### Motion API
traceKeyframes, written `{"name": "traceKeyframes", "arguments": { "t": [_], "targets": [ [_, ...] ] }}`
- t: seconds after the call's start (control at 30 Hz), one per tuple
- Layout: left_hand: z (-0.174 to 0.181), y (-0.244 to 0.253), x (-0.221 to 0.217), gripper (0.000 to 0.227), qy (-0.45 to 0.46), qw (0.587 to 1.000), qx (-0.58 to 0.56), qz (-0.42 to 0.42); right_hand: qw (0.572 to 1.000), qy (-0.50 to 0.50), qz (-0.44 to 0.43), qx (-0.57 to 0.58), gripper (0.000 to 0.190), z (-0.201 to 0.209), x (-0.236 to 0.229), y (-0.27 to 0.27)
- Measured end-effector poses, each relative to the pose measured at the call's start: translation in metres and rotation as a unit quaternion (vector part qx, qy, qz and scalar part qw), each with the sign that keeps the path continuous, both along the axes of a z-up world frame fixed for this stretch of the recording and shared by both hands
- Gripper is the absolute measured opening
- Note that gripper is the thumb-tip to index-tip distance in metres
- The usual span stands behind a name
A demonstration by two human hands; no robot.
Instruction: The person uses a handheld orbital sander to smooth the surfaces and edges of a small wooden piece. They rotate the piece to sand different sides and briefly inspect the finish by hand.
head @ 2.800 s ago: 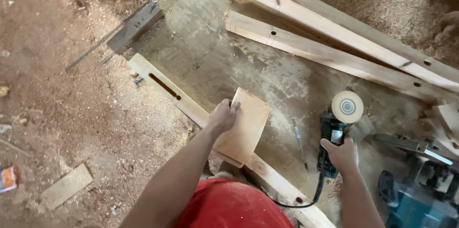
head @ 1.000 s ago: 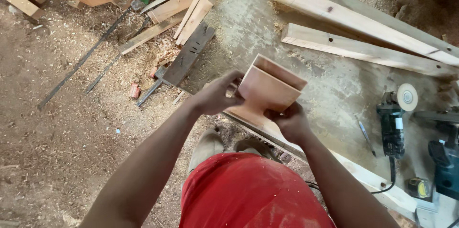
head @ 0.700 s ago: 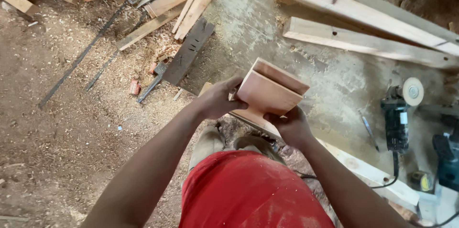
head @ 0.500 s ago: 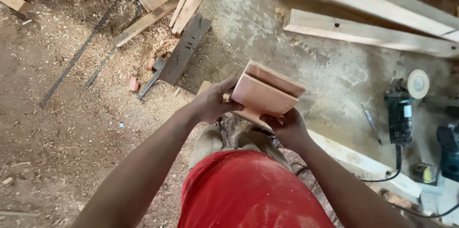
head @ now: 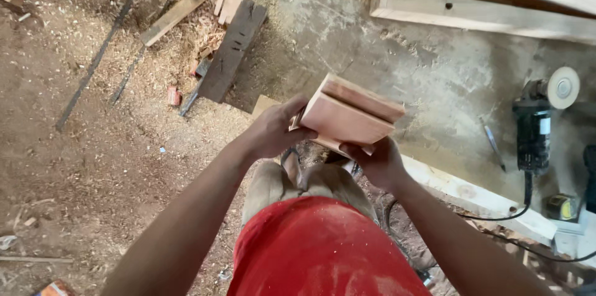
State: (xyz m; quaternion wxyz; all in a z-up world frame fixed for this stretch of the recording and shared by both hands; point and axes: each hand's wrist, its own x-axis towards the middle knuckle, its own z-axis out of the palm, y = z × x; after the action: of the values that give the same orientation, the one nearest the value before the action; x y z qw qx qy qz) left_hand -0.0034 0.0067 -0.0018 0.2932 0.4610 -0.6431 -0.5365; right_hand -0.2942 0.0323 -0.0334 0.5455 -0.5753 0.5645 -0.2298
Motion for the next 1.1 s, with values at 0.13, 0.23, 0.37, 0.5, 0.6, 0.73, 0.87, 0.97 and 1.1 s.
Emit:
{"name": "traceKeyframes", "arguments": {
  "t": [0.13,0.23,0.37,0.5,0.6,0.73,0.87,0.97,1.1],
  "targets": [
    [0.007,0.0,-0.007,0.072,-0.009,0.998,0.06,0.024,0.995,-0.083,-0.012,-0.044,0.066,0.058,0.004,-0.021],
    [0.006,0.003,-0.024,0.086,0.033,0.997,0.023,0.069,0.937,0.009,0.061,-0.343,0.079,0.112,0.001,-0.047],
    [-0.007,0.007,-0.063,0.065,0.224,0.955,0.085,0.177,0.86,0.253,0.137,-0.421,0.08,0.186,-0.003,-0.091],
    [-0.03,0.013,-0.072,0.048,0.201,0.954,-0.029,0.219,0.841,0.21,0.194,-0.46,0.068,0.248,0.036,-0.11],
    [-0.046,0.013,-0.072,0.04,0.136,0.948,-0.149,0.245,0.933,0.046,0.155,-0.321,0.073,0.256,0.084,-0.115],
    [-0.067,0.013,-0.086,0.025,0.095,0.954,-0.134,0.252,0.844,0.396,0.321,-0.168,0.113,0.163,0.137,-0.105],
    [-0.071,0.017,-0.085,0.037,0.228,0.937,-0.09,0.25,0.843,0.39,0.338,-0.151,0.113,0.128,0.118,-0.108],
    [-0.063,0.013,-0.071,0.032,0.105,0.963,-0.092,0.232,0.865,0.377,0.321,-0.079,0.108,0.137,0.12,-0.112],
    [-0.045,0.009,-0.057,0.076,0.322,0.934,-0.026,0.156,0.904,0.28,0.299,-0.12,0.099,0.141,0.12,-0.115]
  ]
}}
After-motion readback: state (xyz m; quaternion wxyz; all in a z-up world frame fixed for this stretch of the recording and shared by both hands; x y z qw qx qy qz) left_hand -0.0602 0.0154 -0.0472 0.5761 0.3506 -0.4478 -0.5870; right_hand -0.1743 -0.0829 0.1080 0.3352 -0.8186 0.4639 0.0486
